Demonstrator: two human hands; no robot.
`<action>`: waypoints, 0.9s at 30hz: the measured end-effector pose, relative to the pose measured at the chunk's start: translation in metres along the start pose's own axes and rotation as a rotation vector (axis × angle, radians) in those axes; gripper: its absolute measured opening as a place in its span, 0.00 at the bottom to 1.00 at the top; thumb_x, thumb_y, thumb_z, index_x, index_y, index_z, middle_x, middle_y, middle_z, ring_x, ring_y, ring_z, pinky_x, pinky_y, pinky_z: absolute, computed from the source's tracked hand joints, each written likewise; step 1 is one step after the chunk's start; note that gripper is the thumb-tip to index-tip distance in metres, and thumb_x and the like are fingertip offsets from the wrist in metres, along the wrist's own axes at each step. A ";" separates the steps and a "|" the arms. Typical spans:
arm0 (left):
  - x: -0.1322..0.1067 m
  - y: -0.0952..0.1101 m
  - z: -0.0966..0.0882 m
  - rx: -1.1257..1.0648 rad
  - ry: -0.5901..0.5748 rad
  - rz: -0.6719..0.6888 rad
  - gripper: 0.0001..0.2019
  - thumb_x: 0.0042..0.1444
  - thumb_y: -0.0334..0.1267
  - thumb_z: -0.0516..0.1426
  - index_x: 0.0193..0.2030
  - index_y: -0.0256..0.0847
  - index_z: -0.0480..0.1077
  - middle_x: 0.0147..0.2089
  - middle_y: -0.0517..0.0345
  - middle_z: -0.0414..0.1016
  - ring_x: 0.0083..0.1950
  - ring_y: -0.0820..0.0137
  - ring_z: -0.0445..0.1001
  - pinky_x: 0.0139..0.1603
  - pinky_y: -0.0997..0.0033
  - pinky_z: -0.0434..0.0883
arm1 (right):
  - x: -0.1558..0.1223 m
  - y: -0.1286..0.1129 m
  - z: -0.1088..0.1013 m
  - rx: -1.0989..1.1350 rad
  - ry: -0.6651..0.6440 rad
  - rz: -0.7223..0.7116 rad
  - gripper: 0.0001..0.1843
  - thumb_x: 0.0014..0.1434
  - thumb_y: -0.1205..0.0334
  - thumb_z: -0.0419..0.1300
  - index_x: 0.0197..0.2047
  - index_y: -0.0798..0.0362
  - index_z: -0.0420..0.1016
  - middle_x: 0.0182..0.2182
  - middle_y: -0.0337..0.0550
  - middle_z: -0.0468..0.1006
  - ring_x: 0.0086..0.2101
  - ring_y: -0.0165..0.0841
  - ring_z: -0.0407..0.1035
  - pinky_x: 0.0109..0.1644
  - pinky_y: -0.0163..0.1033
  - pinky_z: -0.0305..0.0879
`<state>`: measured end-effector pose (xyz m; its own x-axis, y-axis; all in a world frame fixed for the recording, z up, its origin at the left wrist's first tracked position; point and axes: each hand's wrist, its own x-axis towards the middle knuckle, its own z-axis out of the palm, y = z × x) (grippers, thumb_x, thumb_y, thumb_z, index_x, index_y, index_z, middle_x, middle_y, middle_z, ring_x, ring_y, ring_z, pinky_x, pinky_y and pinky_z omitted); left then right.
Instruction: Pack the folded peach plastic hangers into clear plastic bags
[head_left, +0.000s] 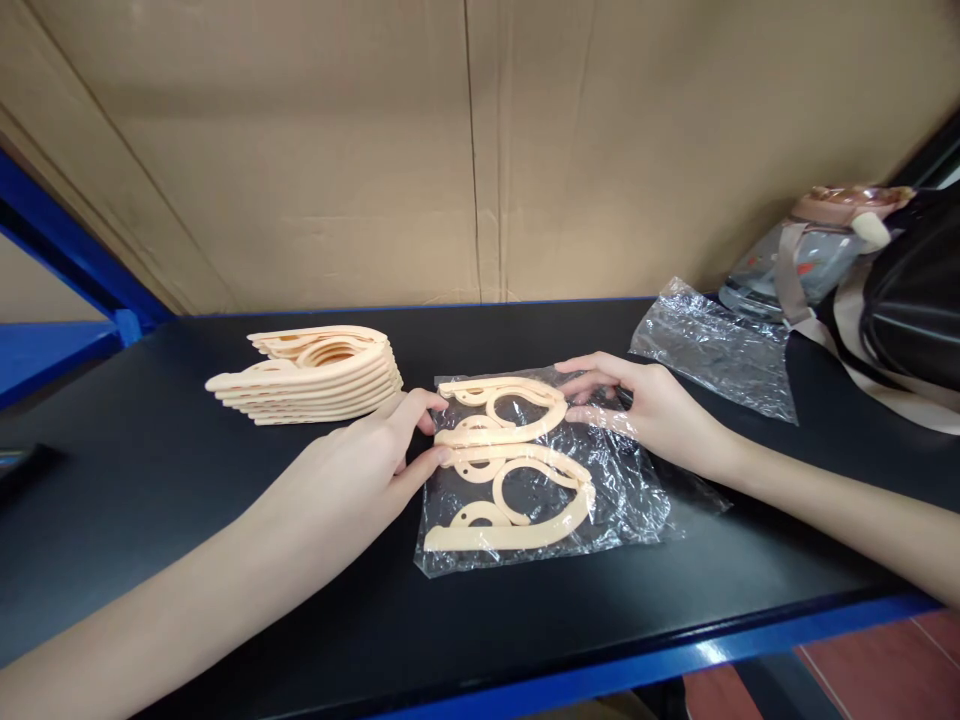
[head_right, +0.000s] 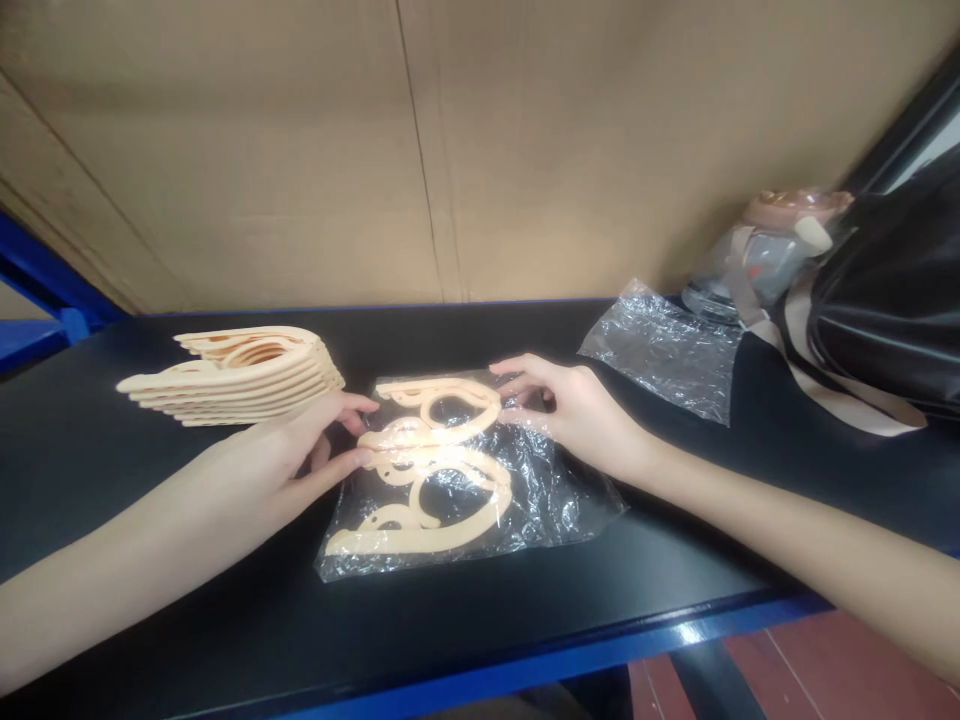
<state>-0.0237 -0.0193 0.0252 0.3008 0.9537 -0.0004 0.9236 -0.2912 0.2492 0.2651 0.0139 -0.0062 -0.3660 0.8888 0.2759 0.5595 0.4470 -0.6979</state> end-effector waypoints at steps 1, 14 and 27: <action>0.001 0.000 0.000 -0.003 0.003 -0.003 0.18 0.62 0.49 0.48 0.54 0.46 0.65 0.38 0.58 0.73 0.28 0.66 0.72 0.29 0.67 0.65 | 0.001 0.001 0.000 0.011 -0.007 -0.001 0.25 0.56 0.49 0.65 0.56 0.44 0.70 0.44 0.40 0.82 0.41 0.37 0.75 0.45 0.46 0.67; 0.000 -0.003 0.002 -0.019 0.018 0.023 0.18 0.62 0.48 0.47 0.54 0.47 0.65 0.39 0.57 0.74 0.29 0.65 0.72 0.30 0.67 0.65 | 0.005 0.007 0.003 0.063 -0.010 -0.014 0.24 0.55 0.50 0.66 0.54 0.46 0.72 0.44 0.41 0.82 0.42 0.38 0.75 0.46 0.47 0.66; -0.002 -0.005 0.003 -0.026 0.053 0.053 0.17 0.61 0.45 0.46 0.53 0.48 0.66 0.37 0.59 0.75 0.27 0.66 0.72 0.27 0.69 0.65 | 0.006 0.008 0.004 0.058 -0.004 -0.013 0.24 0.55 0.51 0.66 0.53 0.47 0.72 0.42 0.42 0.83 0.37 0.35 0.74 0.45 0.47 0.68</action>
<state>-0.0279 -0.0201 0.0215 0.3350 0.9400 0.0647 0.9002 -0.3396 0.2726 0.2647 0.0225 -0.0125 -0.3757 0.8826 0.2825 0.5105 0.4515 -0.7318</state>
